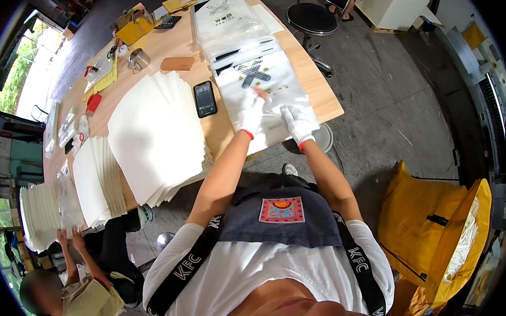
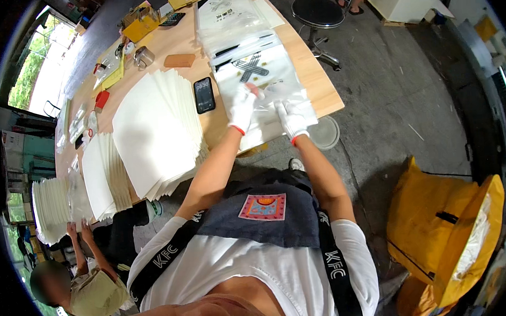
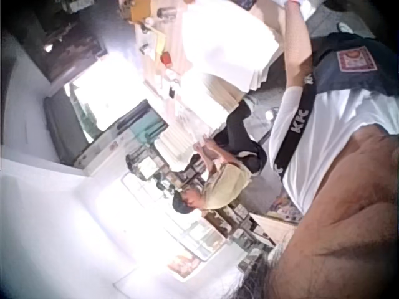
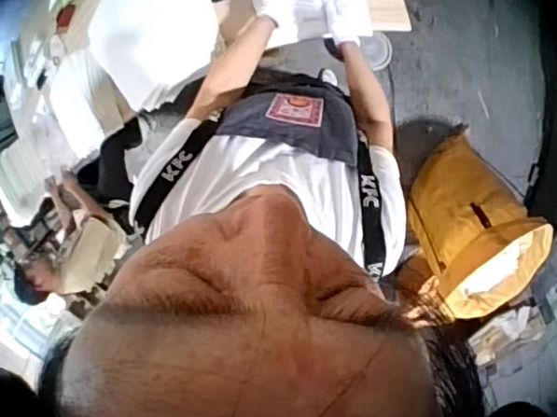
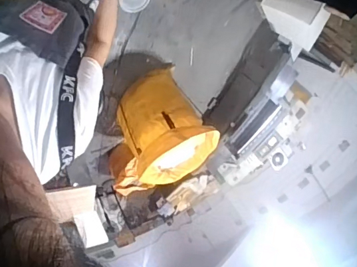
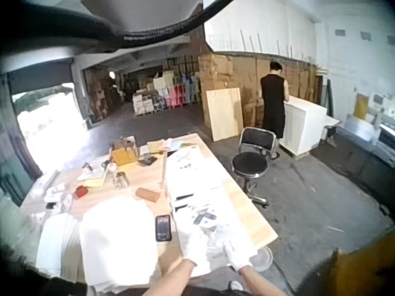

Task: The person repeatedly picks up stacks of white paper, places them into clear plastic bags, and seals the bags. They then place the packaged items onto a growing pile on the table. The process is repetitive and involves handling paper and plastic packaging materials.

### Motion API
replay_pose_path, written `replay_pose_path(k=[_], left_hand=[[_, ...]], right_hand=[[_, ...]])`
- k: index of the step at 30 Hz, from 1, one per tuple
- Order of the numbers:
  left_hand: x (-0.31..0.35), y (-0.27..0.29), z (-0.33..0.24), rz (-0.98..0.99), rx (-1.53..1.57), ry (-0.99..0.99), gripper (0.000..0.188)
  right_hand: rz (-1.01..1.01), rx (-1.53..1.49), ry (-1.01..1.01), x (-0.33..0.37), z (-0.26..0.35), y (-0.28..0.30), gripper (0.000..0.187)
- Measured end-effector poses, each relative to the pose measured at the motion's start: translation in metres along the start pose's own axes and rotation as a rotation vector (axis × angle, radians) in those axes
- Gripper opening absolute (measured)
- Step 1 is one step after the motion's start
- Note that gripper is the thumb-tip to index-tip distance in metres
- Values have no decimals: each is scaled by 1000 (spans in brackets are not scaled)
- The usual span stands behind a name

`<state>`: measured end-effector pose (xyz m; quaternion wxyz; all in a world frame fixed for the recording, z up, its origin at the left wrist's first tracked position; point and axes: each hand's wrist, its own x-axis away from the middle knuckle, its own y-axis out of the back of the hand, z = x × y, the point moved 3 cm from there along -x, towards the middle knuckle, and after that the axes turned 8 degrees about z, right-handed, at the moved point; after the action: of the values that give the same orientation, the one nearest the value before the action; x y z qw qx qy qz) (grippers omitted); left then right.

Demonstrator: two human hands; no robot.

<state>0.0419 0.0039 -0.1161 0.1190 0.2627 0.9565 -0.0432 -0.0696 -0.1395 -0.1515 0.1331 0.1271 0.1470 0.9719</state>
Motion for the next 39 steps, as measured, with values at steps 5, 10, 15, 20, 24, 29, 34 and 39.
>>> replay_pose_path(k=[5, 10, 15, 20, 24, 29, 34, 39], left_hand=[[-34, -19, -99, -32, 391, 189, 8], [-31, -33, -98, 195, -256, 304, 16], [-16, -67, -160, 321, -315, 154, 14], [15, -31, -166, 141, -1163, -140, 36], [81, 10, -220, -131, -1071, -260, 49], [184, 63, -205, 42, -1162, -89, 45], [226, 87, -184, 61, -1245, 1, 49], [230, 85, -179, -47, -1215, -23, 47]], right_hand=[[249, 525, -301, 30, -30, 58, 46], [149, 245, 288, 39, 102, 52, 44], [-35, 554, 292, -51, 53, 4, 41], [622, 845, 296, -37, 88, 7, 34], [488, 643, 408, 58, 155, 60, 27], [652, 411, 341, 109, 215, 30, 31], [650, 346, 556, 85, 202, -100, 34], [690, 532, 334, 68, 201, -155, 45]])
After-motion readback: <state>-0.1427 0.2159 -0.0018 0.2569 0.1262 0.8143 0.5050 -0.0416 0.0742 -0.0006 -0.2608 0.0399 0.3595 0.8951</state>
